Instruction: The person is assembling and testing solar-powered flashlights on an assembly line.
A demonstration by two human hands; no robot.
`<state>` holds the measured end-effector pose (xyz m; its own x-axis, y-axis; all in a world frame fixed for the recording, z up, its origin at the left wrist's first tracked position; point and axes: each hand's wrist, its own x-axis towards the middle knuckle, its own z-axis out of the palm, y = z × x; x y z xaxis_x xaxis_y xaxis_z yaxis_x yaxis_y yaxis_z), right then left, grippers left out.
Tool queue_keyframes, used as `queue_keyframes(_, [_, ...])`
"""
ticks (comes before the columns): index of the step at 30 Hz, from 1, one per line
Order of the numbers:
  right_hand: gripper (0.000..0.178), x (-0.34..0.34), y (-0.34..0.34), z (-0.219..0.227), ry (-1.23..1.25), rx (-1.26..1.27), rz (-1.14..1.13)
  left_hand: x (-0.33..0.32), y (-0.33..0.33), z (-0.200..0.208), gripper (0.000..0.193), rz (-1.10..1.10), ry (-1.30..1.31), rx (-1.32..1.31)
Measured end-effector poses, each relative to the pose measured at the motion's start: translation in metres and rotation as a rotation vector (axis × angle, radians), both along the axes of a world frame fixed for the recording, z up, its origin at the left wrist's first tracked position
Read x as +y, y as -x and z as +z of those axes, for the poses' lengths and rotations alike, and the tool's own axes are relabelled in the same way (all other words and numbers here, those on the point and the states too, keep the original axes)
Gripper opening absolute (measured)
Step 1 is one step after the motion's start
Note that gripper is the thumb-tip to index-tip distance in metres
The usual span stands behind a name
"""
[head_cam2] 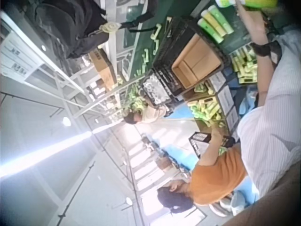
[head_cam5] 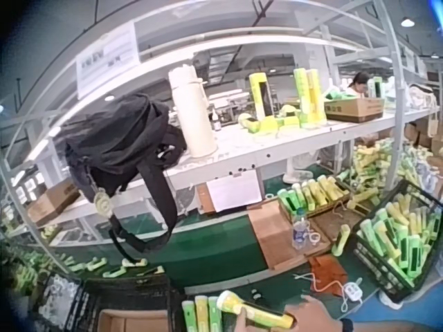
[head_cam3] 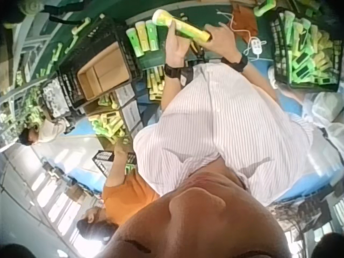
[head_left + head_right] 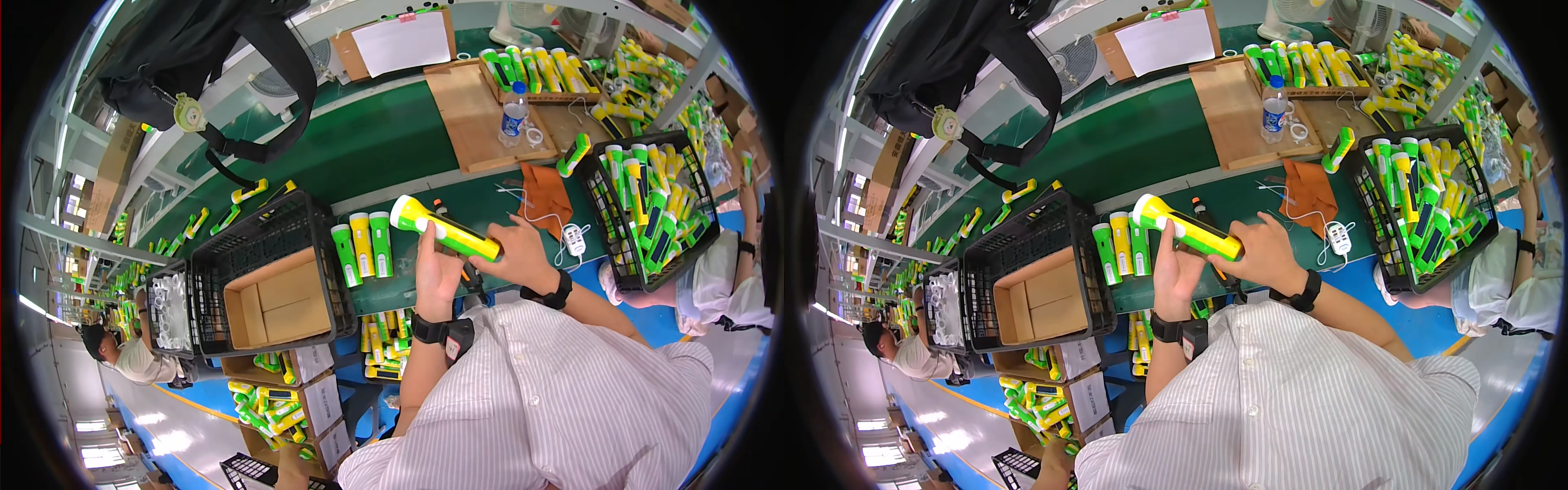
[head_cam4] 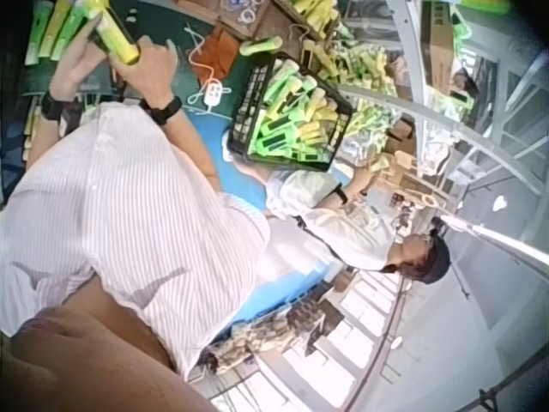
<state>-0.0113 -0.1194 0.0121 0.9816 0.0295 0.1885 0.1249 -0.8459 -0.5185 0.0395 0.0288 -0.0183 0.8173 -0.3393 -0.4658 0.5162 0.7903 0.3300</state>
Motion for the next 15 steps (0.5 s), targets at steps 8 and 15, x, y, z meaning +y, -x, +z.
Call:
queue_keyframes(8, [0.041,0.004,-0.002,-0.006,-0.289,-0.076,0.056,-0.006,0.016,0.025,0.049,-0.128,-0.502,-0.683])
queue_keyframes(15, [0.038,-0.006,-0.004,0.0,-0.489,-0.042,0.108,-0.018,0.025,0.039,0.055,-0.152,-0.892,-1.009])
